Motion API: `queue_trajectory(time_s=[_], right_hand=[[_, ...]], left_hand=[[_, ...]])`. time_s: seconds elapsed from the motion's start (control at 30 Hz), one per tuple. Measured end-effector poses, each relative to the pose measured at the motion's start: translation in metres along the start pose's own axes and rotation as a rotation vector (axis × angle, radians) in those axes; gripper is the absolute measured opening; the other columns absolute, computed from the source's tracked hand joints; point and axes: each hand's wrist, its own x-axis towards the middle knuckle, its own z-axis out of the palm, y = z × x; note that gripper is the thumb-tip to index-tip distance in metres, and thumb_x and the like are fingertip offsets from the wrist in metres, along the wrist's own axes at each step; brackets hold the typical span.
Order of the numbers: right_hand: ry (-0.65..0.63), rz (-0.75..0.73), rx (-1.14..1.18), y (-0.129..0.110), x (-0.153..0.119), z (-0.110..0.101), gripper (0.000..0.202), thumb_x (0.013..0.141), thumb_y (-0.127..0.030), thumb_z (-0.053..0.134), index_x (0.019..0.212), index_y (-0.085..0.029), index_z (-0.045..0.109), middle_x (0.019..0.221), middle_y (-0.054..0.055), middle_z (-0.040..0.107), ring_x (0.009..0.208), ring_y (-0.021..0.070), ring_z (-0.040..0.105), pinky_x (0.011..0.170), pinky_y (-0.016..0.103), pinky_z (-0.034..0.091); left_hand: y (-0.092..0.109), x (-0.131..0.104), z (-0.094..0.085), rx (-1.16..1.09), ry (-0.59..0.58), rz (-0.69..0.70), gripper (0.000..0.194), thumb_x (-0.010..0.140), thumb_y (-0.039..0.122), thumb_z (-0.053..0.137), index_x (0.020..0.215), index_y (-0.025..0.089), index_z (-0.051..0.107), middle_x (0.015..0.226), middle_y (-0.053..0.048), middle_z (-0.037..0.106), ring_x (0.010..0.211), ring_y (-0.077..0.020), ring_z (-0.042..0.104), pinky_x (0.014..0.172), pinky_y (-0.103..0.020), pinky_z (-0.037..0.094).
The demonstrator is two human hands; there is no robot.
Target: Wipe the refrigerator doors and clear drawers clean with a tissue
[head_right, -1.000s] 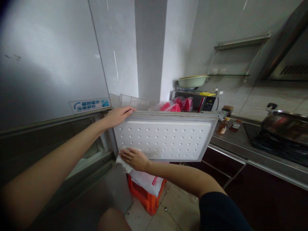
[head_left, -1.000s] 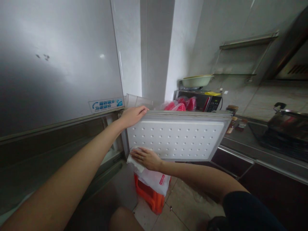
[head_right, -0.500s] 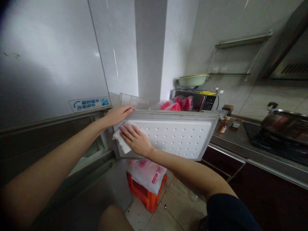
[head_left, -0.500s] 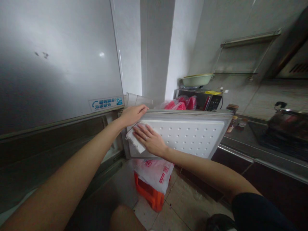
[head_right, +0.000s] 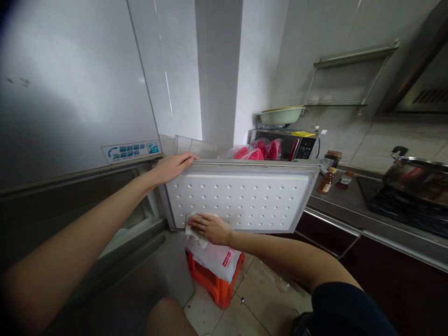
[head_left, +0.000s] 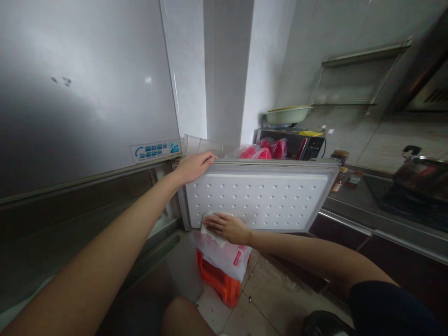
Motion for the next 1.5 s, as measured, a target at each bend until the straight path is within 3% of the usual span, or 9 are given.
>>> queue_trajectory(time_s=[0.23,0.33,0.43,0.67,0.77,0.9,1.2,1.33,1.5], right_hand=[[0.041,0.199,-0.014,0.052,0.027,-0.081,0.048,0.097,-0.021,0.043,0.144,-0.018,0.040,0.156,0.005,0.033,0.145,0.0229,0.027,0.118,0.046,0.027],[0.101,0.312,-0.019,0.062,0.033,-0.100,0.051,0.098,-0.018,0.041,0.148,-0.019,0.032,0.158,0.007,0.029,0.148,0.0249,0.019,0.118,0.051,0.024],[0.115,0.350,0.000,0.050,0.028,-0.090,0.053,0.097,-0.019,0.042,0.149,-0.017,0.031,0.158,0.009,0.029,0.148,0.0267,0.018,0.117,0.053,0.025],[-0.021,0.177,0.051,-0.011,-0.030,-0.008,0.054,0.092,-0.022,0.050,0.144,-0.011,0.040,0.154,0.007,0.038,0.141,0.0237,0.034,0.113,0.043,0.033],[-0.052,0.127,0.030,-0.018,-0.049,0.006,0.049,0.092,-0.023,0.049,0.140,-0.011,0.046,0.152,0.005,0.042,0.140,0.0217,0.037,0.114,0.040,0.032],[-0.074,0.088,0.000,-0.001,-0.048,-0.012,0.042,0.093,-0.023,0.047,0.135,-0.016,0.052,0.151,0.003,0.044,0.140,0.0197,0.037,0.115,0.038,0.030],[0.063,0.392,-0.058,0.073,-0.004,-0.120,0.054,0.097,-0.017,0.039,0.150,-0.019,0.029,0.158,0.007,0.028,0.148,0.0249,0.016,0.119,0.051,0.021],[0.066,0.396,-0.071,0.061,-0.005,-0.106,0.053,0.098,-0.018,0.037,0.150,-0.016,0.028,0.158,0.009,0.028,0.148,0.0251,0.019,0.119,0.049,0.022],[-0.023,0.263,0.038,0.012,-0.038,-0.039,0.057,0.094,-0.020,0.044,0.149,-0.013,0.031,0.155,0.007,0.035,0.144,0.0224,0.029,0.115,0.044,0.031]], left_hand=[[0.003,0.000,-0.001,-0.013,0.004,0.000,0.045,0.097,0.042,0.028,0.125,0.024,0.058,0.125,-0.006,0.068,0.114,-0.0265,0.063,0.093,-0.037,0.047],[0.004,0.000,-0.001,-0.017,0.002,-0.001,0.046,0.097,0.040,0.028,0.126,0.021,0.059,0.124,-0.008,0.068,0.114,-0.0276,0.063,0.093,-0.038,0.047],[0.004,-0.001,-0.001,-0.013,0.005,0.000,0.045,0.097,0.039,0.028,0.126,0.021,0.059,0.125,-0.008,0.068,0.114,-0.0282,0.063,0.093,-0.039,0.047],[0.004,0.000,0.000,0.016,0.002,-0.031,0.043,0.098,0.039,0.029,0.126,0.025,0.059,0.125,-0.006,0.068,0.114,-0.0275,0.063,0.091,-0.037,0.048],[0.004,0.000,-0.001,0.014,0.008,-0.023,0.044,0.098,0.038,0.029,0.126,0.024,0.059,0.124,-0.007,0.068,0.114,-0.0281,0.063,0.091,-0.038,0.047],[0.005,-0.001,-0.001,0.022,0.000,-0.036,0.043,0.098,0.038,0.029,0.126,0.025,0.058,0.126,-0.005,0.068,0.114,-0.0266,0.063,0.092,-0.036,0.047],[0.002,0.000,0.001,-0.007,0.014,-0.016,0.044,0.097,0.040,0.028,0.124,0.024,0.059,0.125,-0.006,0.068,0.112,-0.0268,0.064,0.092,-0.037,0.047],[0.003,0.000,0.000,0.006,0.010,-0.033,0.044,0.097,0.040,0.028,0.125,0.024,0.059,0.124,-0.006,0.068,0.112,-0.0271,0.064,0.092,-0.037,0.047],[0.004,0.001,0.000,0.023,0.003,-0.041,0.044,0.097,0.038,0.029,0.126,0.025,0.058,0.124,-0.006,0.068,0.114,-0.0259,0.062,0.094,-0.037,0.046]])
